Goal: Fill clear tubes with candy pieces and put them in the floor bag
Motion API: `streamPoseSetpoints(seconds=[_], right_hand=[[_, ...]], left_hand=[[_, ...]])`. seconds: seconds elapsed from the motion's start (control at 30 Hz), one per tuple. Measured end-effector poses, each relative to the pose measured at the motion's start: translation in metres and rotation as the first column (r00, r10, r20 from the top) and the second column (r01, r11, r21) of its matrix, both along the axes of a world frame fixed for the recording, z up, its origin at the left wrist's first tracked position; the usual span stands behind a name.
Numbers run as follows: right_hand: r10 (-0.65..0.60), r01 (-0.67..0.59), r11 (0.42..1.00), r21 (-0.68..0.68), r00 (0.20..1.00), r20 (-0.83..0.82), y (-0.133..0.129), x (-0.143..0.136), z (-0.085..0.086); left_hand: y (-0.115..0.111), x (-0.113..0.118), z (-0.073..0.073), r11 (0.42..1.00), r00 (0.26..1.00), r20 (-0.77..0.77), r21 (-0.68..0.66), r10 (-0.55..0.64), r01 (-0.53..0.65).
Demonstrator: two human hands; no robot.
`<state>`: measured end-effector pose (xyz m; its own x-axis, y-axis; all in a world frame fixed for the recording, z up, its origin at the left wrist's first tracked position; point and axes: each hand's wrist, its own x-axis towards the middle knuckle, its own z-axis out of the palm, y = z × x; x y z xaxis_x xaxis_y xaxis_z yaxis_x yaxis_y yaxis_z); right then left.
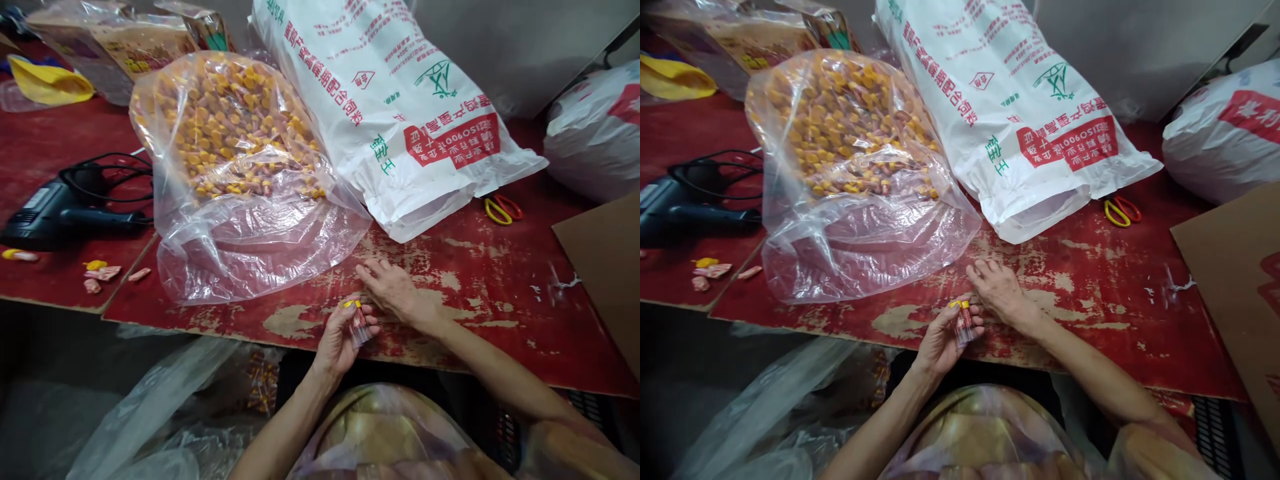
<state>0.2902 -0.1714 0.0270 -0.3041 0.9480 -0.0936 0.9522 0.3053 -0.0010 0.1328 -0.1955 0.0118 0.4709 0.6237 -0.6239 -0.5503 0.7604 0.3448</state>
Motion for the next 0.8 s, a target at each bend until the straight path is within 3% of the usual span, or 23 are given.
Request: streamPoseSetpoints(seconds=[0.1, 0.3, 0.4, 0.5, 0.57, 0.6, 0.67, 0.8], right_hand=[[0.074, -0.072, 0.991, -0.111, 0.997, 0.008, 0.002, -0.003, -0.007], [0.209, -0.213, 0.976, -0.048, 0.975, -0.072, -0.016, 0.033, -0.021], [0.094, -0.110, 0.993, -0.042, 0.953, -0.286, -0.022, 0.044, -0.012], [-0.143, 0.105, 0.990, -0.097, 0.777, -0.614, -0.020, 0.046, -0.002], [-0.273, 0.208, 0.962, -0.179, 0.654, -0.705, -0.016, 0.046, 0.000], [-0.307, 0.229, 0.951, -0.207, 0.634, -0.710, -0.015, 0.045, -0.001], [-0.296, 0.216, 0.955, -0.204, 0.670, -0.681, -0.013, 0.044, -0.004], [-0.096, 0.041, 0.993, -0.115, 0.845, -0.527, -0.012, 0.041, -0.011]], left_hand=[[0.001, -0.004, 0.001, 1.000, 1.000, -0.016, -0.016, 0.013, -0.013], [0.001, -0.010, -0.003, 1.000, 1.000, -0.012, -0.011, 0.027, -0.027], [0.001, -0.009, -0.003, 1.000, 1.000, 0.010, -0.006, 0.012, -0.012], [0.000, -0.008, -0.002, 1.000, 1.000, 0.001, -0.001, 0.010, -0.010], [0.000, -0.009, 0.000, 1.000, 1.000, -0.015, 0.000, 0.014, -0.014], [-0.001, -0.009, 0.000, 1.000, 1.000, -0.022, 0.000, 0.015, -0.015], [-0.001, -0.009, 0.001, 1.000, 1.000, -0.027, 0.000, 0.012, -0.012], [0.000, -0.008, 0.000, 1.000, 1.000, -0.009, 0.008, -0.012, 0.012]])
